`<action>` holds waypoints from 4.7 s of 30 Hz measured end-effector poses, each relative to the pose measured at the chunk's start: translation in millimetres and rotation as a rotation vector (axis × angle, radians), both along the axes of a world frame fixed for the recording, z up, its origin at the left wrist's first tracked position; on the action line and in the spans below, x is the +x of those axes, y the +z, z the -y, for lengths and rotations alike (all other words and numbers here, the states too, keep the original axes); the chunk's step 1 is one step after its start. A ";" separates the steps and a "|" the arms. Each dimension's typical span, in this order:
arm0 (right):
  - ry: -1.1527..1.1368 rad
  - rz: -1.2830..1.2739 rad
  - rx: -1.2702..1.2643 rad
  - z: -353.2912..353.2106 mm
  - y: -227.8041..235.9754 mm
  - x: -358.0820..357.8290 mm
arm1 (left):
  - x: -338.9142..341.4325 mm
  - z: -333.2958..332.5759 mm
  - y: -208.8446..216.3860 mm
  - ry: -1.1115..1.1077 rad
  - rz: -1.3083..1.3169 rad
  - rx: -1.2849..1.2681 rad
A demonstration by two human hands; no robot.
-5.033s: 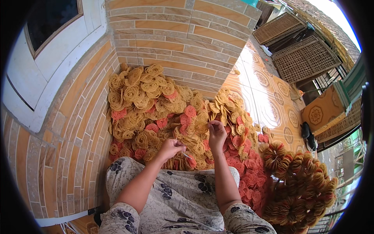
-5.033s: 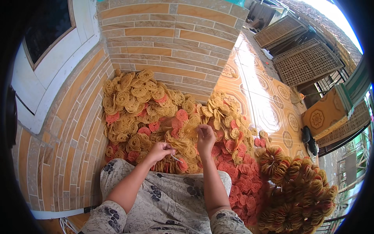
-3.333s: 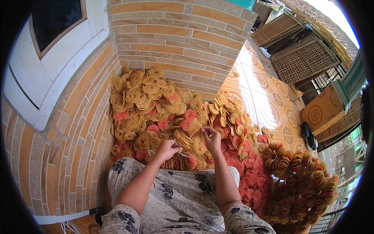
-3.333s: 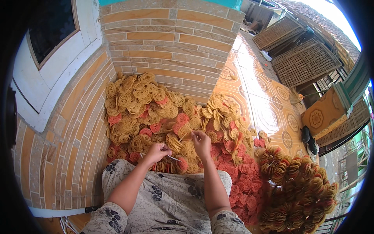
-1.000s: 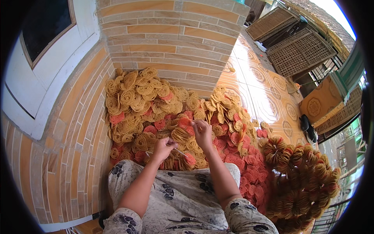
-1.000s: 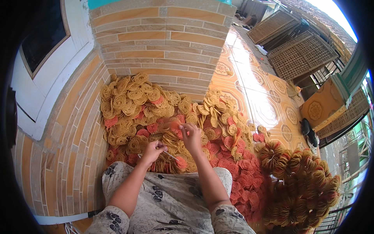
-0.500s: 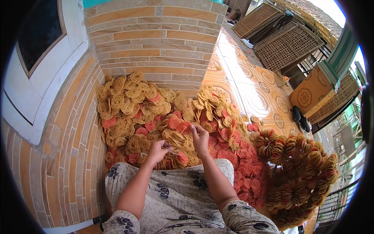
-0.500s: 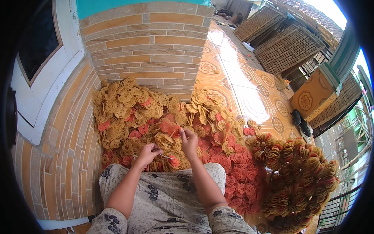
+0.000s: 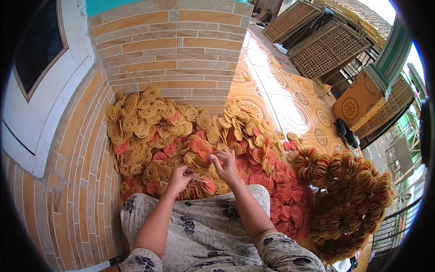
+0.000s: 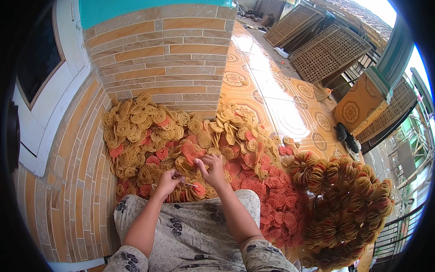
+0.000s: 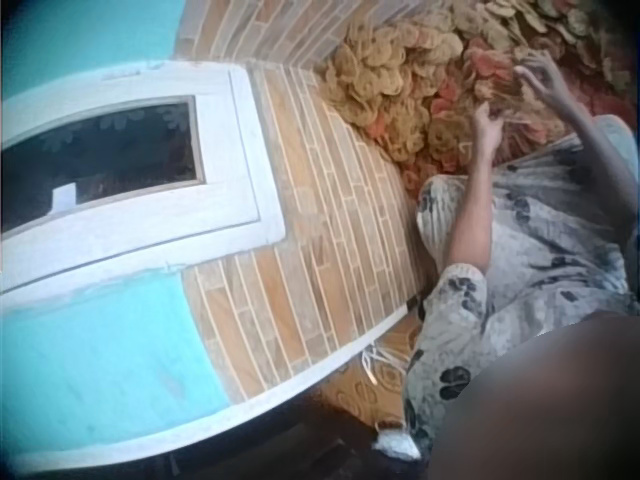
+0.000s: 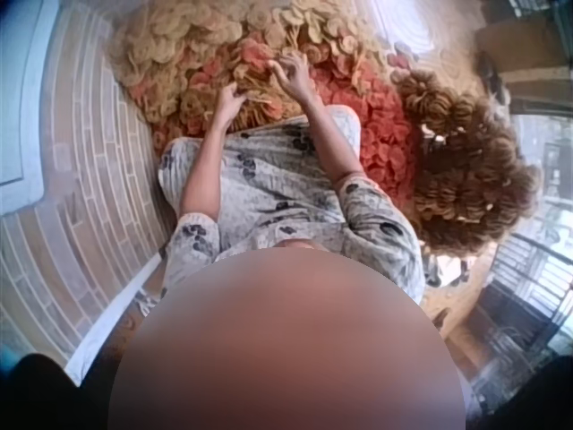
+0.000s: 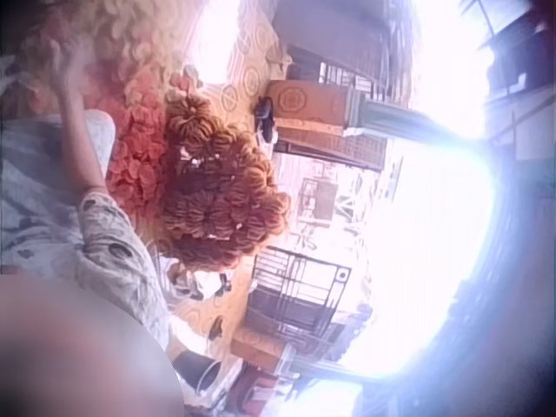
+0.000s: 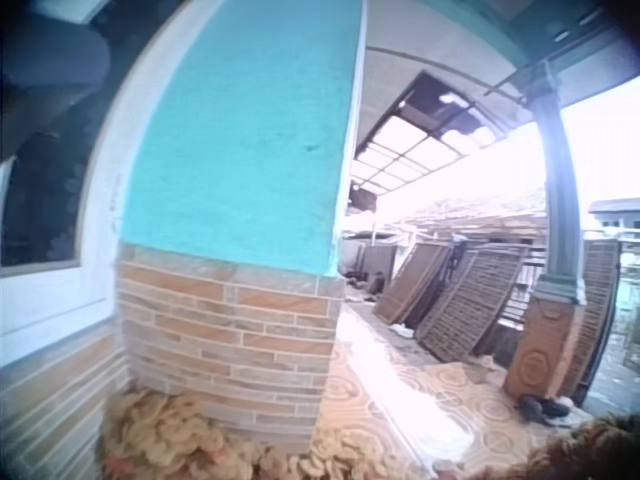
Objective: The person sits on the floor and assembles decorative rosettes by threading a white string through pre-formed yellow and red rosettes. They pick up rosettes from a pile, thread them onto the string, and then place the assembled bundle onto a growing stack.
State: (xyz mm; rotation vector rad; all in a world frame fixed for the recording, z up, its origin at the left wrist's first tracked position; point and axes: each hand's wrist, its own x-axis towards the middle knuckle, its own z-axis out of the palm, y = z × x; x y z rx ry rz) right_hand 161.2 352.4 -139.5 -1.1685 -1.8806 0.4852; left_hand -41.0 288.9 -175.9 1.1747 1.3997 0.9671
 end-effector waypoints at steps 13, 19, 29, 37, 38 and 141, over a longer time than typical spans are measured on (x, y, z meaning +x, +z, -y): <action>-0.692 0.521 -0.377 -95.3 -68.1 42.9 | 3.2 -7.0 -6.4 -0.043 -0.202 0.005; -0.461 -0.160 -0.508 -93.5 -57.1 55.7 | 4.3 -7.3 -3.4 -0.036 -0.180 0.014; -0.002 -0.049 -0.304 -24.5 -8.1 22.3 | 3.5 -3.2 0.7 -0.024 -0.185 0.077; 0.164 -0.064 -0.085 1.4 11.3 16.0 | 2.7 2.4 2.0 -0.022 -0.277 0.113; 0.216 -0.218 -0.243 4.5 11.3 12.9 | 3.9 4.0 4.4 -0.019 -0.274 0.122; 0.068 -0.517 -0.574 -16.7 -28.6 -3.1 | -7.9 -1.5 -6.9 -0.071 0.018 -0.040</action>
